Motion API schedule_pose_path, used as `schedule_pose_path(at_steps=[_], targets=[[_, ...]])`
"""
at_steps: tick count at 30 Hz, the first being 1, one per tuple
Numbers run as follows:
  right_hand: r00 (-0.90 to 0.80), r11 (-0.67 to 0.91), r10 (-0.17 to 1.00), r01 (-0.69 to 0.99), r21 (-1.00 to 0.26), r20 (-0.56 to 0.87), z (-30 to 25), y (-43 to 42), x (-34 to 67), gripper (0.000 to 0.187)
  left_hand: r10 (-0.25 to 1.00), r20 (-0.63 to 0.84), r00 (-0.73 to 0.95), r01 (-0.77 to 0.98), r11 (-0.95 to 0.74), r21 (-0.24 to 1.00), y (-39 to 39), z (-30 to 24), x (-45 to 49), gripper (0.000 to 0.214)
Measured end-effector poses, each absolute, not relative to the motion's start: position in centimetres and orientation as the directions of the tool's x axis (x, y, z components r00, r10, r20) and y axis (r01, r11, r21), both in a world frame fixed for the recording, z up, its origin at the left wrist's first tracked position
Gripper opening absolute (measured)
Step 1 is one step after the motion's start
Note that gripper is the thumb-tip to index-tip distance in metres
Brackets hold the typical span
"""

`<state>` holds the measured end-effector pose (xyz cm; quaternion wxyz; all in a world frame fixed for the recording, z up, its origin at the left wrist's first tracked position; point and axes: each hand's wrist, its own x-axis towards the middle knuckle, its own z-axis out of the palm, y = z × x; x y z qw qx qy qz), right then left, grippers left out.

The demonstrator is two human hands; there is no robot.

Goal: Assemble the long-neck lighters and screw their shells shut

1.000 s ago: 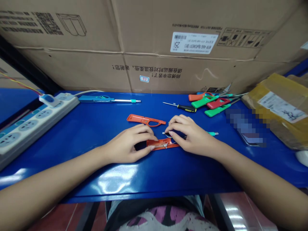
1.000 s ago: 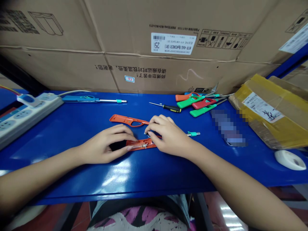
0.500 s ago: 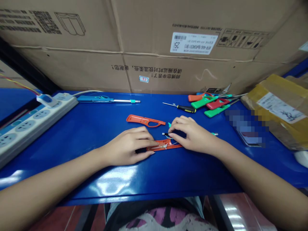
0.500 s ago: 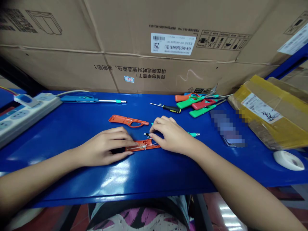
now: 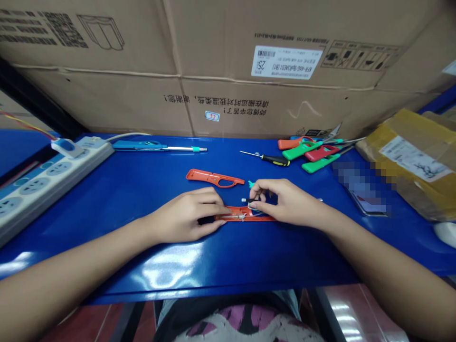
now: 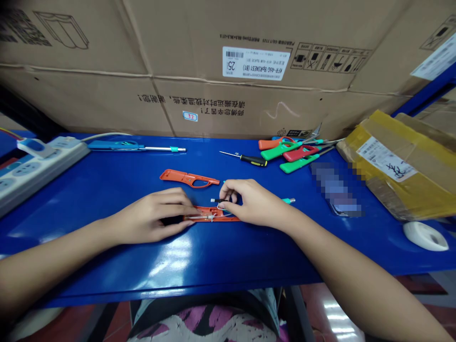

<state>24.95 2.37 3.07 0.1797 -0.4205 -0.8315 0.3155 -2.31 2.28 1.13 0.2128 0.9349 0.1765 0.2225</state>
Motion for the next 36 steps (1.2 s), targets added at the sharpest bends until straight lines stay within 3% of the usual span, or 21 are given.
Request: schedule_pose_path(at_steps=[9,17,27,36], targets=[[-0.546,0.384,0.836,0.522,-0.761,0.047,3.8,2.2,25.2,0.011,0.467,0.314,0.827,0.316,-0.847,0.427,2.6,1.5,-2.9,0.021],[-0.602,0.506,0.785,0.487,-0.712,0.147,2.8,2.2,24.5,0.003,0.502,0.355,0.789,0.355,-0.843,0.404,2.3,1.3,-2.6,0.020],[-0.495,0.516,0.829,0.496,-0.699,0.260,2.0,2.2,24.1,0.005,0.451,0.316,0.834,0.261,-0.829,0.494,2.5,1.0,-2.4,0.028],[-0.456,0.320,0.884,0.443,-0.838,0.097,2.0,2.4,24.2,0.014,0.476,0.309,0.823,0.285,-0.818,0.499,2.6,1.0,-2.6,0.029]])
